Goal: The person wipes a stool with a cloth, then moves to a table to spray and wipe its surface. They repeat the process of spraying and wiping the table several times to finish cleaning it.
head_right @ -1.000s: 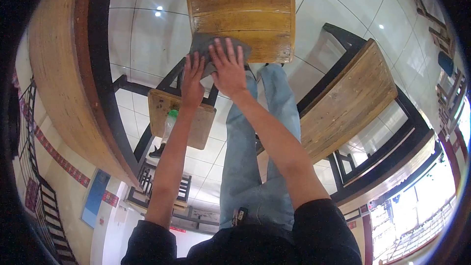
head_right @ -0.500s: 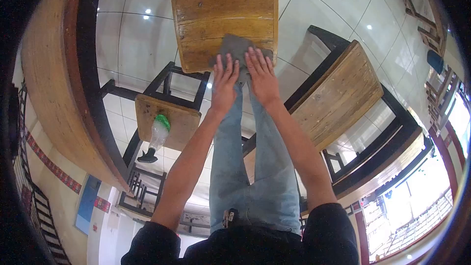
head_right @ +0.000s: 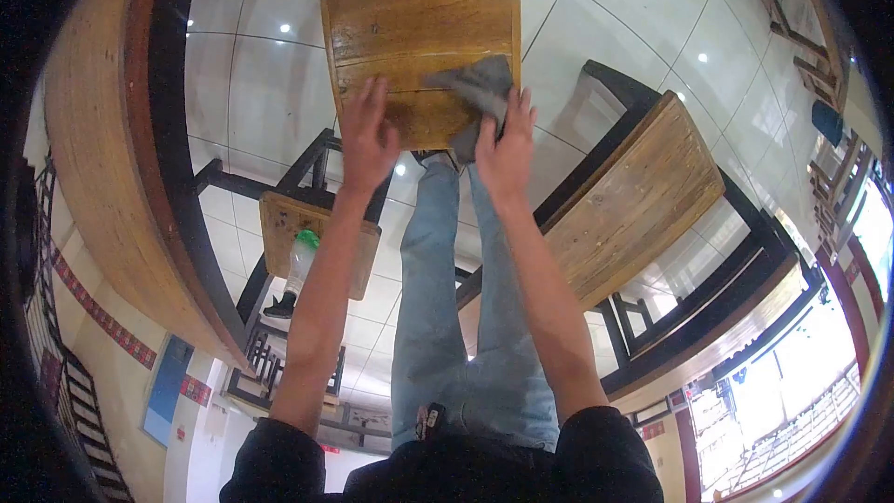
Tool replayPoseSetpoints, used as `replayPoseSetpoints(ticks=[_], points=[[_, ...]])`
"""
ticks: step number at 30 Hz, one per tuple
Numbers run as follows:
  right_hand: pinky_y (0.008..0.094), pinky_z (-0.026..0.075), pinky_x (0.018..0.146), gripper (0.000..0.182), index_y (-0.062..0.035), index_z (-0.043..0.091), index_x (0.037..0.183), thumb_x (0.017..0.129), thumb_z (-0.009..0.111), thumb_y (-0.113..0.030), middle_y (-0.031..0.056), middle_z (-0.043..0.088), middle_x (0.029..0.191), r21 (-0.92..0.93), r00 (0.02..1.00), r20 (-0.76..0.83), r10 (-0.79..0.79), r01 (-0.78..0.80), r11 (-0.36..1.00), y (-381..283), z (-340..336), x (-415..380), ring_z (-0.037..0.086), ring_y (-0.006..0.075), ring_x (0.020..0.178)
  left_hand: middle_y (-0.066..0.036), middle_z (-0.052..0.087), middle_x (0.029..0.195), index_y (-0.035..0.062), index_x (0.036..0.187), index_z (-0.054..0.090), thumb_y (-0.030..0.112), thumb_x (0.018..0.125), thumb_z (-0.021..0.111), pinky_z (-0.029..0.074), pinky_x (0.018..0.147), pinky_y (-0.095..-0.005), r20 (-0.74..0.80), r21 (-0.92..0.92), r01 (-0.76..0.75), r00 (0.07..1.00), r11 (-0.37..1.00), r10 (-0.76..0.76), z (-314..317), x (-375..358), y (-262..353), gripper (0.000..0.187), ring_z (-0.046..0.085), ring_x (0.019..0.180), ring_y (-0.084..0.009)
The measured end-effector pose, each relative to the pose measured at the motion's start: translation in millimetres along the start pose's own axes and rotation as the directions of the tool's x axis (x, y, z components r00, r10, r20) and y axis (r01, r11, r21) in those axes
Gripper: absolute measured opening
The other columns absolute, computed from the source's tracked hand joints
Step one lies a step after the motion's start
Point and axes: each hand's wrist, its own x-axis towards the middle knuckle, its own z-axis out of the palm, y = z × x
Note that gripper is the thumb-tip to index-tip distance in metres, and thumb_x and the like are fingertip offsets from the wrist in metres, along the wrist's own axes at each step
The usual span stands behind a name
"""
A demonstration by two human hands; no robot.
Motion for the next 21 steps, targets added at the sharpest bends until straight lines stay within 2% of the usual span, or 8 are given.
replayPoseSetpoints(ticks=[1,3,4,6,7,9,16,21], points=[[0.0507,0.025,0.13,0.071,0.0046,0.046,0.156,0.09,0.067,-0.011,0.0281,0.038,0.167,-0.002,1.0,0.002,0.007,-0.007,1.0,-18.1,-14.4,5.6,0.029,0.0502,0.157,-0.025,0.042,0.164,0.0047,0.16,0.047,-0.001,0.083,0.062,0.033,0.126,-0.0538,-0.056,0.039,0.068,0.996,0.997,-0.065,-3.8,-6.4,-13.9,0.078,0.039,0.153,-0.0458],[0.048,0.029,0.129,0.074,0.0035,0.042,0.158,0.09,0.067,-0.011,0.0288,0.036,0.167,0.316,0.992,0.077,0.102,-0.122,0.941,-48.6,-38.6,17.1,0.035,0.0511,0.153,-0.024,0.044,0.163,0.0036,0.159,0.047,0.0,0.083,0.063,0.035,0.124,-0.0554,-0.081,-0.005,0.094,0.992,0.996,-0.094,-16.2,-12.5,-30.0,0.078,0.039,0.152,-0.0469],[0.048,0.029,0.129,0.074,0.0035,0.042,0.158,0.09,0.067,-0.011,0.0288,0.036,0.167,0.315,0.992,0.077,0.102,-0.121,0.941,-46.4,-39.8,14.2,0.035,0.0511,0.153,-0.024,0.046,0.162,0.0025,0.158,0.047,0.0,0.083,0.063,0.037,0.122,-0.0571,-0.107,-0.049,0.12,0.986,0.992,-0.125,-19.1,-16.3,-34.5,0.077,0.039,0.152,-0.048],[0.0524,0.028,0.129,0.08,0.0,0.039,0.161,0.088,0.069,-0.012,0.0269,0.033,0.169,0.125,0.976,-0.047,-0.213,0.217,0.968,-34.7,-35.8,7.1,0.035,0.0469,0.155,-0.023,0.043,0.165,0.0018,0.159,0.045,0.003,0.085,0.065,0.035,0.122,-0.0575,-0.101,0.092,0.105,0.99,0.99,-0.095,-20.2,-25.3,-40.3,0.076,0.038,0.152,-0.0478],[0.0524,0.028,0.129,0.08,0.0,0.039,0.161,0.088,0.069,-0.012,0.0269,0.033,0.169,0.125,0.976,-0.044,-0.213,0.217,0.968,-26.7,-30.7,5.4,0.035,0.0469,0.155,-0.023,0.039,0.167,0.0011,0.16,0.044,0.005,0.088,0.066,0.034,0.123,-0.0578,-0.086,0.231,0.086,0.994,0.969,-0.068,-20.5,-30.3,-42.6,0.076,0.036,0.153,-0.0475],[0.0572,0.022,0.13,0.086,-0.005,0.034,0.165,0.088,0.07,-0.019,0.0245,0.025,0.173,-0.27,0.907,0.139,-0.398,0.421,0.866,-10.7,-17.4,3.5,0.027,0.045,0.159,-0.022,0.034,0.17,0.0025,0.162,0.041,0.012,0.092,0.067,0.032,0.124,-0.0597,-0.068,0.226,0.084,0.995,0.97,-0.07,-14.4,-37.6,-44.1,0.075,0.033,0.155,-0.0476],[0.0638,0.01,0.13,0.085,-0.0116,0.03,0.169,0.094,0.063,-0.035,0.0266,0.015,0.176,-0.45,0.884,0.125,-0.451,0.456,0.768,17.5,39.7,64.6,0.01,0.0464,0.163,-0.018,0.014,0.178,0.0131,0.169,0.028,0.05,0.099,0.068,0.024,0.125,-0.0686,0.092,0.408,0.166,0.971,0.898,-0.221,0.3,-51.3,-42.6,0.088,0.018,0.16,-0.0499],[0.0633,0.008,0.13,0.084,-0.0044,0.028,0.168,0.097,0.061,-0.034,0.029,0.02,0.174,-0.393,0.869,-0.236,-0.435,0.324,0.86,-20.3,69.2,143.8,0.01,0.0451,0.164,-0.02,0.012,0.178,0.0135,0.17,0.026,0.055,0.1,0.065,0.024,0.124,-0.0702,0.102,0.407,0.187,0.963,0.894,-0.248,-0.6,-51.7,-41.3,0.091,0.018,0.16,-0.0511]])
